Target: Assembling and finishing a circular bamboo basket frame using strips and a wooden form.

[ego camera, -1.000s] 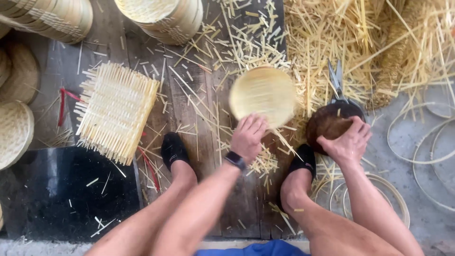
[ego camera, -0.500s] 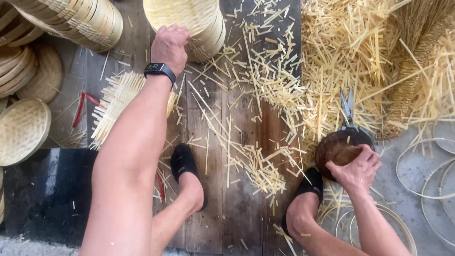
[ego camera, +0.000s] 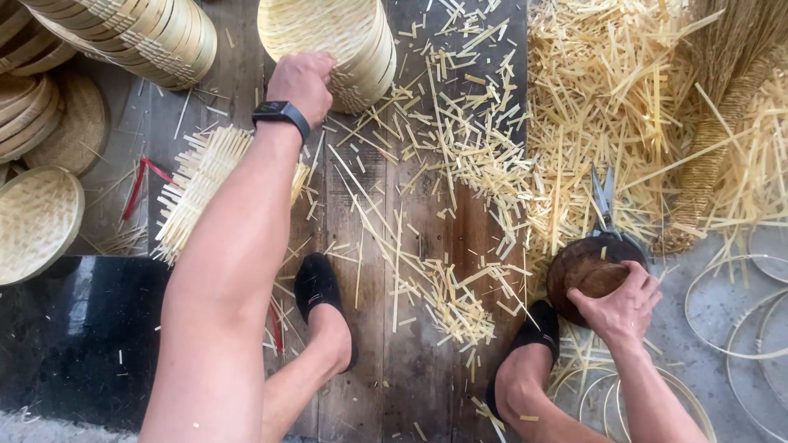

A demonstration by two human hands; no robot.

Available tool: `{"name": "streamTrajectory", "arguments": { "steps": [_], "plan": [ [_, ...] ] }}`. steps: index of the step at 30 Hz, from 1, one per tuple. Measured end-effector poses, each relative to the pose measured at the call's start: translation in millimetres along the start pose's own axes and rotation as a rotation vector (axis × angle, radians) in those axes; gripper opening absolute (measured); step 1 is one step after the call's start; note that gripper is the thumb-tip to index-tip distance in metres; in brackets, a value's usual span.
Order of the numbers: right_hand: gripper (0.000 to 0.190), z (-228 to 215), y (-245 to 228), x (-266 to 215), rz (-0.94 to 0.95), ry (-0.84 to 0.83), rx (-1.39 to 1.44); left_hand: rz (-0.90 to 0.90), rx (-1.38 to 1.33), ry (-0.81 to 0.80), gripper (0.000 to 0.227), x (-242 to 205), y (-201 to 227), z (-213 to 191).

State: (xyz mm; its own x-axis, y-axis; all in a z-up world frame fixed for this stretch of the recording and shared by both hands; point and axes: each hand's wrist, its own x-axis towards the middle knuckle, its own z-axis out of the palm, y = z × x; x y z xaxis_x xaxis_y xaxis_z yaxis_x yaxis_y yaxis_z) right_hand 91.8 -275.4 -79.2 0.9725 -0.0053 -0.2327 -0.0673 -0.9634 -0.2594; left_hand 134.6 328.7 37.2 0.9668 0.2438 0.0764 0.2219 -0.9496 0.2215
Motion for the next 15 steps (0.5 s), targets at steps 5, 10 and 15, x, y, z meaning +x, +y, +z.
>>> {"name": "streamTrajectory", "arguments": {
  "steps": [5,10,15],
  "plan": [
    [0.096,-42.7,-36.8,-5.9,0.056,-0.124,0.543,0.047,-0.236,0.273,0.031,-64.1,95.4,20.1],
    [0.067,-39.5,-81.4,-24.1,0.098,-0.564,1.611,-0.504,-1.051,-0.364,0.074,-180.9,210.0,127.2],
    [0.041,13.9,-107.0,-29.8,0.207,-0.604,1.257,-0.934,-1.502,-0.04,0.071,-213.6,204.1,118.9]
  ]
}}
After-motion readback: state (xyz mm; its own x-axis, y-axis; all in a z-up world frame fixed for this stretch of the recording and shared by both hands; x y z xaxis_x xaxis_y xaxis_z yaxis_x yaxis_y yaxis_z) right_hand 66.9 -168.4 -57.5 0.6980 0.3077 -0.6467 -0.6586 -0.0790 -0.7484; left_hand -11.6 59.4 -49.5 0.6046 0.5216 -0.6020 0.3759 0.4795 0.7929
